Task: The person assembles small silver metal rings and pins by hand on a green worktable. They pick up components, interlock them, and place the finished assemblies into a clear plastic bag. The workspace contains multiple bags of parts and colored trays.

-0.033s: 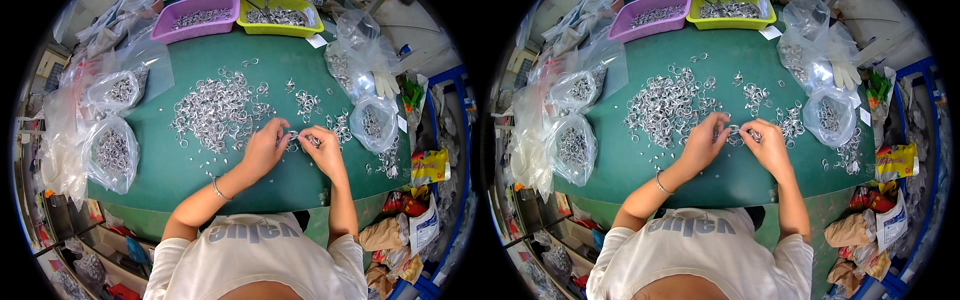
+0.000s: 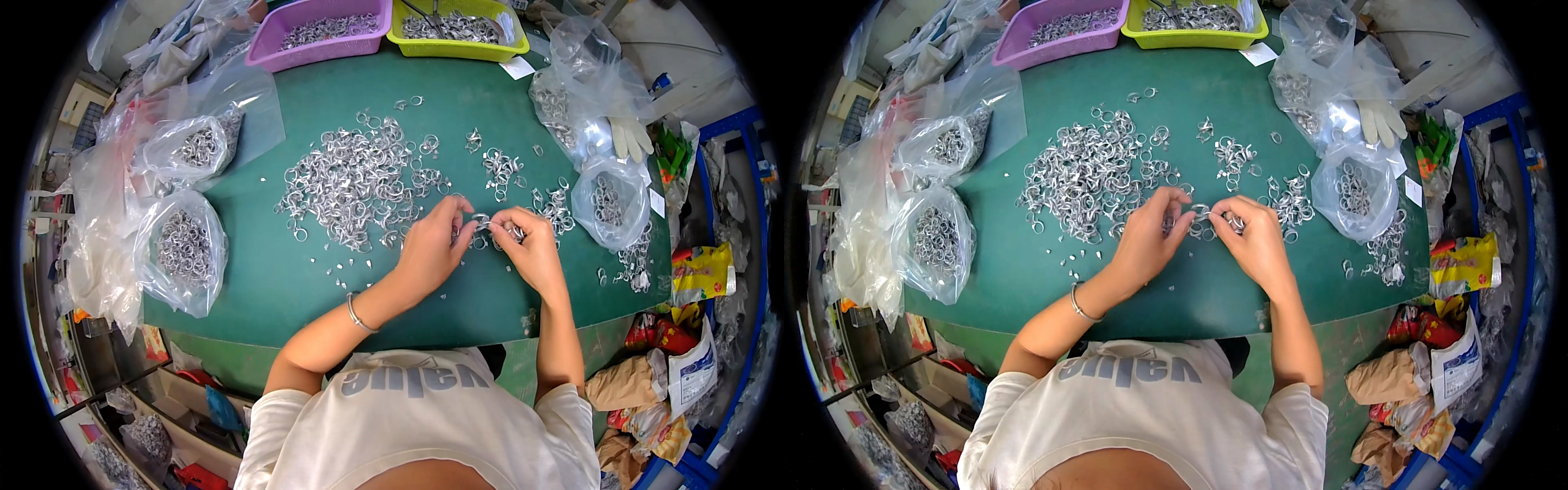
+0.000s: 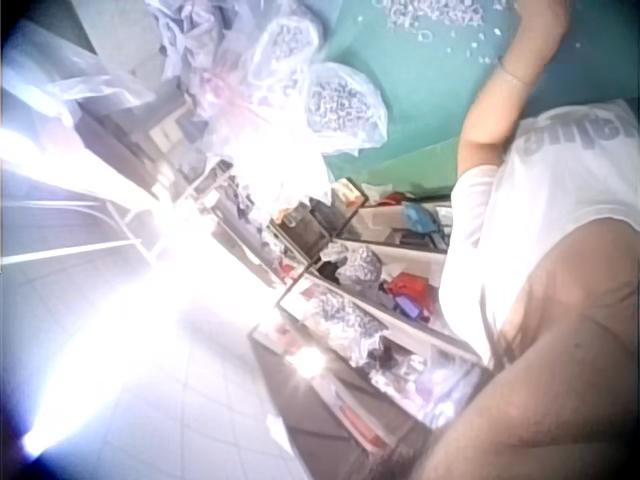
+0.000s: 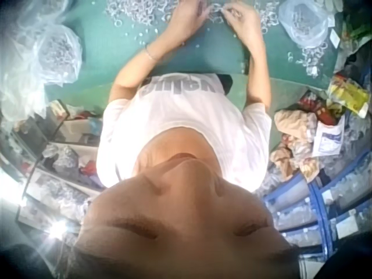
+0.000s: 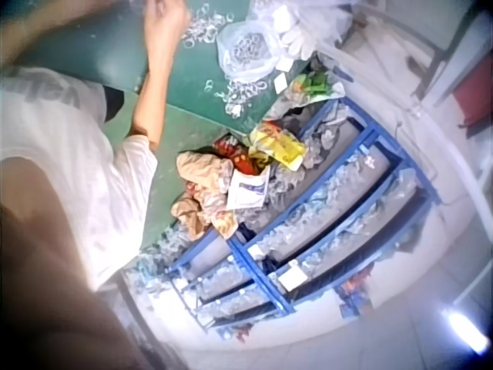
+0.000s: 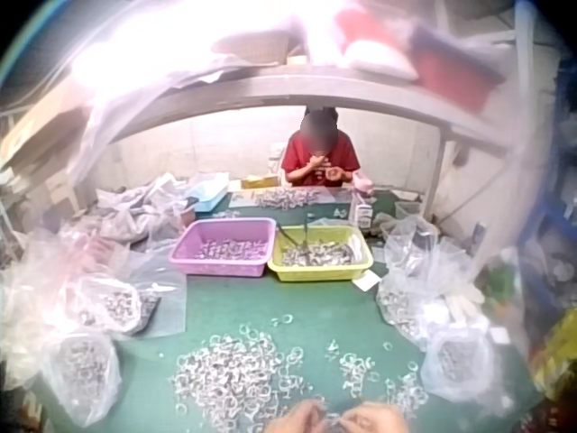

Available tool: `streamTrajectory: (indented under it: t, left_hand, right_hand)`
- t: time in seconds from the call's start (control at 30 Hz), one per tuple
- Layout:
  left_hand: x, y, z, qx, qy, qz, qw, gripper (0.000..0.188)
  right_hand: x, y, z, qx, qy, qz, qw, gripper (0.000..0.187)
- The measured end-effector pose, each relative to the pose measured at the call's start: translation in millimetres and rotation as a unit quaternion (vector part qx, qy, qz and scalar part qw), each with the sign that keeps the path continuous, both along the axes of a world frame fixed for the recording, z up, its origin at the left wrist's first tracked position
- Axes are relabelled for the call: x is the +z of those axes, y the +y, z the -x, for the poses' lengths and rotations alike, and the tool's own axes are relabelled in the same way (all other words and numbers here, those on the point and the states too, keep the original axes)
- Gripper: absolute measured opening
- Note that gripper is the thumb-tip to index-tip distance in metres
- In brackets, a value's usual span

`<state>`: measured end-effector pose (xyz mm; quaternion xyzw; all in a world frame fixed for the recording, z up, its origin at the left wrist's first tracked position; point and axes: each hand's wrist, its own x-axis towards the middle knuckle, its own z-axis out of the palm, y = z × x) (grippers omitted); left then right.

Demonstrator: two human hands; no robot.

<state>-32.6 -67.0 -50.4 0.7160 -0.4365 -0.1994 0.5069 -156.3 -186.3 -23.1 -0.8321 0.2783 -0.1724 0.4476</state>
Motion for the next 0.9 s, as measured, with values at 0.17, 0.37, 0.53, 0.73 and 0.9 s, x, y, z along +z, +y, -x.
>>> streamTrajectory:
  t: [0.17,0.37,0.53,0.73,0.9]
  left_hand:
    - [19.4,14.7,16.1,0.011,0.051,0.019,0.998,0.03]
    - [13.0,13.9,8.9,0.009,-0.019,0.037,0.999,0.021]
    - [15.7,17.4,15.4,-0.015,0.003,0.029,0.999,0.019]
    - [12.9,17.4,16.4,0.002,0.0,0.044,0.999,0.016]
    - [13.1,20.2,11.8,0.019,0.048,0.126,0.991,0.011]
  right_hand:
    - [-6.9,7.5,5.9,-0.017,-0.053,-0.059,0.997,0.008]
    - [-0.8,14.5,9.5,0.0,-0.082,-0.174,0.981,0.009]
    - [0.1,19.6,10.1,-0.007,-0.1,-0.358,0.928,0.007]
    - [-4.2,23.0,8.5,-0.013,-0.134,-0.443,0.886,0.008]
    - [-8.1,26.2,6.4,-0.065,-0.131,-0.482,0.864,0.011]
